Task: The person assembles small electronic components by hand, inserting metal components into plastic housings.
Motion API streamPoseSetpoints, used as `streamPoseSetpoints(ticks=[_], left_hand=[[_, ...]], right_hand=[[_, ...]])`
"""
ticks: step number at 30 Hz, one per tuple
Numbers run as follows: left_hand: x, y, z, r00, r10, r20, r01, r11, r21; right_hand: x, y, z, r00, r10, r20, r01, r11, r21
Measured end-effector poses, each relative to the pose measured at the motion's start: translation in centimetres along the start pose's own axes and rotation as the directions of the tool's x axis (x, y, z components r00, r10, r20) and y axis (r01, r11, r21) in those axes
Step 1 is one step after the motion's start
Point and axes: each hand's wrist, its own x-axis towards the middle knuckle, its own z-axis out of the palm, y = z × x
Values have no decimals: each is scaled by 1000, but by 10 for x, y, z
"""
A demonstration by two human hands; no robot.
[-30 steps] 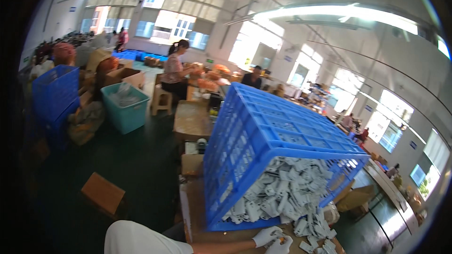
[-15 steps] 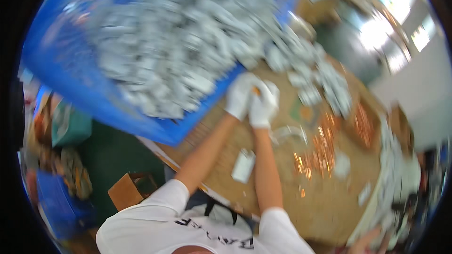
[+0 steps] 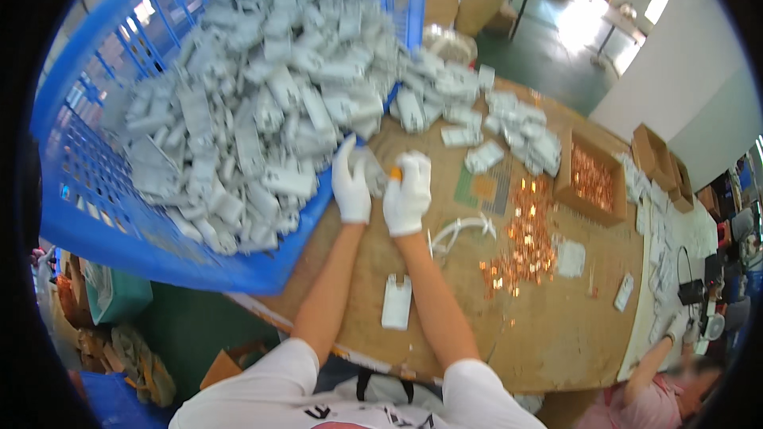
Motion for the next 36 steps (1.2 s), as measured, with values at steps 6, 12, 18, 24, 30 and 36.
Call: streamPoseSetpoints(ticks=[6, 12, 18, 24, 30, 36], left_hand=[[-18, -6, 6, 991, 19, -132, 1, 988, 155], [-19, 7, 7, 993, 98, 72, -109, 981, 162], [-15, 14, 4, 923, -110, 368, 4, 961, 277], [-15, 15, 5, 853, -294, 432, 139, 925, 354], [-19, 10, 8, 914, -52, 402, 43, 999, 31], [-11, 17, 10, 904, -6, 427, 65, 990, -123]], right_hand=[[-15, 3, 6, 847, 513, 141, -509, 858, -66], [-14, 11, 2, 870, 492, -39, -489, 870, 63], [-2, 9, 1, 861, 499, -100, -463, 850, 252], [-2, -9, -1, 967, 248, -61, -239, 964, 118], [-7, -4, -1, 968, 251, 23, -251, 968, -16], [-6, 7, 8, 967, 256, -2, -255, 964, 81]])
